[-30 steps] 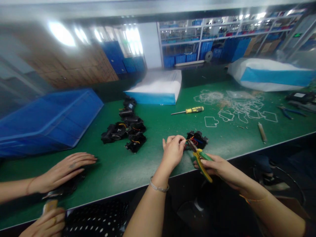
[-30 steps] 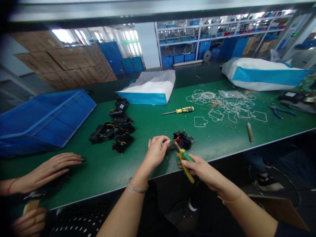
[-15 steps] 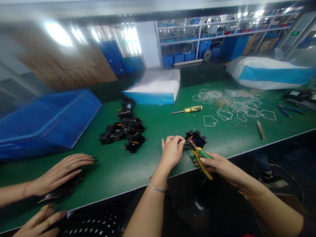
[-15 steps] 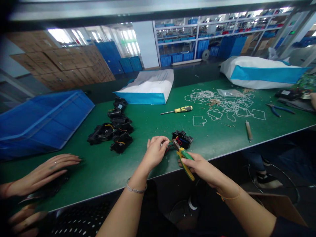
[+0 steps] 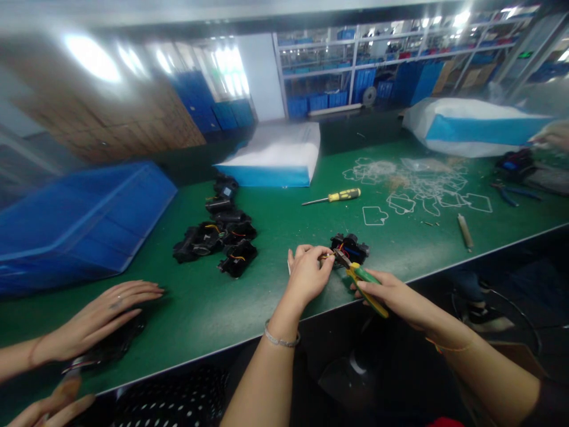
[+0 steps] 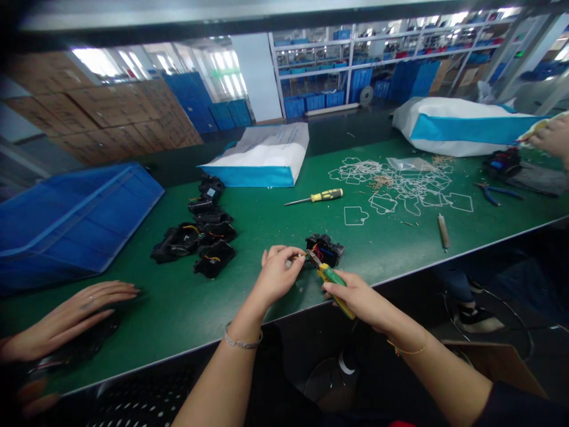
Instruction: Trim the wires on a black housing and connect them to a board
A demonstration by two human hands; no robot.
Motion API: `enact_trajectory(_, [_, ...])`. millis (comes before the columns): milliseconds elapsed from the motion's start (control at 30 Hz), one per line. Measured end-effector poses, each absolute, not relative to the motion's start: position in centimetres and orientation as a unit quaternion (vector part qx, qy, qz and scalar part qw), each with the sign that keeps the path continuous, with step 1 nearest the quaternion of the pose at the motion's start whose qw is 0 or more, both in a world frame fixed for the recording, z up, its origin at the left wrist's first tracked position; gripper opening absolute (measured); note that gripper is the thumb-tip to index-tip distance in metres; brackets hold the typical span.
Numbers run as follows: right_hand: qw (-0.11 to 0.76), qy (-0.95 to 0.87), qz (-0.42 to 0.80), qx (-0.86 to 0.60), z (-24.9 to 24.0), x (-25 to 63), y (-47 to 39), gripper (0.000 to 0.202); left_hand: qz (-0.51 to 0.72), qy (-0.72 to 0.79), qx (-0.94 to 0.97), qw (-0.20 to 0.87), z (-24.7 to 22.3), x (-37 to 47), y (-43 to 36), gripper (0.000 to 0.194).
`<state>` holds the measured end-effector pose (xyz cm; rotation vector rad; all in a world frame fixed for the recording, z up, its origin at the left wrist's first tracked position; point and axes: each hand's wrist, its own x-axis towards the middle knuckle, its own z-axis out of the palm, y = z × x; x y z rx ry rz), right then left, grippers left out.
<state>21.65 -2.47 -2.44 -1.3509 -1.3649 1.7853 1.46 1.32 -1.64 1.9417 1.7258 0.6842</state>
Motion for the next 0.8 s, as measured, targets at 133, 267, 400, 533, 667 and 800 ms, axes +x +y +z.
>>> enact_trajectory(133, [0.251, -0.538, 0.627, -0.505, -2.2, 21.7, -2.2, 0.037, 0.247, 0.624, 0.708, 0.219, -1.8, 1.5, 1.4, 0.018])
enact_trajectory(267, [0.238, -0.562, 0.609, -0.506, -2.3, 21.9, -1.9, 0.035, 0.241, 0.628, 0.710, 0.210, -1.9, 1.5, 1.5, 0.019])
enact_trajectory(400, [0.234, -0.533, 0.639, -0.502, -2.3, 22.0, -1.5, 0.037, 0.238, 0.627, 0.713, 0.203, -1.8, 1.7, 1.6, 0.021])
enact_trajectory(533, [0.235, -0.502, 0.666, -0.500, -2.1, 22.1, -1.1, 0.044, 0.239, 0.626, 0.715, 0.200, -1.5, 1.7, 1.7, 0.021])
enact_trajectory(667, [0.223, -0.515, 0.658, -0.502, -2.2, 22.3, -0.9, 0.042, 0.235, 0.625, 0.718, 0.198, -1.5, 1.7, 1.7, 0.022])
enact_trajectory(800, [0.214, -0.540, 0.638, -0.505, -1.9, 22.3, -0.8, 0.037, 0.242, 0.619, 0.721, 0.194, -1.7, 1.7, 1.7, 0.022])
